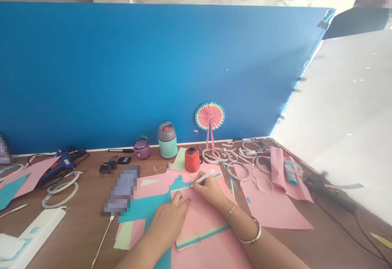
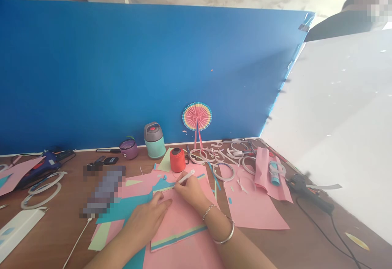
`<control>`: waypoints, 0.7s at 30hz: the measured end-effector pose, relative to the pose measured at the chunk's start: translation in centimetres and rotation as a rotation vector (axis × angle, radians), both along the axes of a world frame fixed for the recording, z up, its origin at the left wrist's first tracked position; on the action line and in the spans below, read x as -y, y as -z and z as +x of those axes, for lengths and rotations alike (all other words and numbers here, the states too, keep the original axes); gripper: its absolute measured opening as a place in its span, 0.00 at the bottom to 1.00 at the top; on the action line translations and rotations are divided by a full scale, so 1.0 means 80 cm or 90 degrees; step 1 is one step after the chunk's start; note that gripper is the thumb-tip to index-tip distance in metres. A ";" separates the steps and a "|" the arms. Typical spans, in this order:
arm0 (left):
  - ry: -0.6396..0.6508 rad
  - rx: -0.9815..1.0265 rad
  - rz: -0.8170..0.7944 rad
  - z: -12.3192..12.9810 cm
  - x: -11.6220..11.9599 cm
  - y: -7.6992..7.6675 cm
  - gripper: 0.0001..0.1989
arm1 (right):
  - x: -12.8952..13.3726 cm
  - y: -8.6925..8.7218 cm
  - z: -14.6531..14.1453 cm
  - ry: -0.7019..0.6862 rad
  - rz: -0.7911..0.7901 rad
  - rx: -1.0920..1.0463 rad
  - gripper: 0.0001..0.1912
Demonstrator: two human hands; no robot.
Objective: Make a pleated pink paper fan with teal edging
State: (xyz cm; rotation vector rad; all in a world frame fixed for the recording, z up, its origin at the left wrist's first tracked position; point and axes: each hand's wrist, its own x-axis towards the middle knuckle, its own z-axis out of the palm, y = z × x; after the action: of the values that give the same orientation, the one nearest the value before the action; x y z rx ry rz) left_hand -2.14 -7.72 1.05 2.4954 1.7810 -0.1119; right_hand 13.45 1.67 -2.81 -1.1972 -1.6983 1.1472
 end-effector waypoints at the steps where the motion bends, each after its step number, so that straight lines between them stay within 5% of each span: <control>1: -0.001 0.003 0.000 0.000 0.000 0.000 0.20 | 0.000 0.000 0.000 0.001 0.000 -0.002 0.01; 21: -0.019 0.034 -0.036 0.000 0.000 -0.004 0.21 | -0.001 -0.003 0.003 0.027 0.011 0.012 0.02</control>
State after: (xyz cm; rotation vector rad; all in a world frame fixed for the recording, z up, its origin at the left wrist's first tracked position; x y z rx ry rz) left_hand -2.16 -7.71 1.36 2.4096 1.7684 -0.0917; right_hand 13.65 1.74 -2.59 -1.2323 -1.6852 1.0967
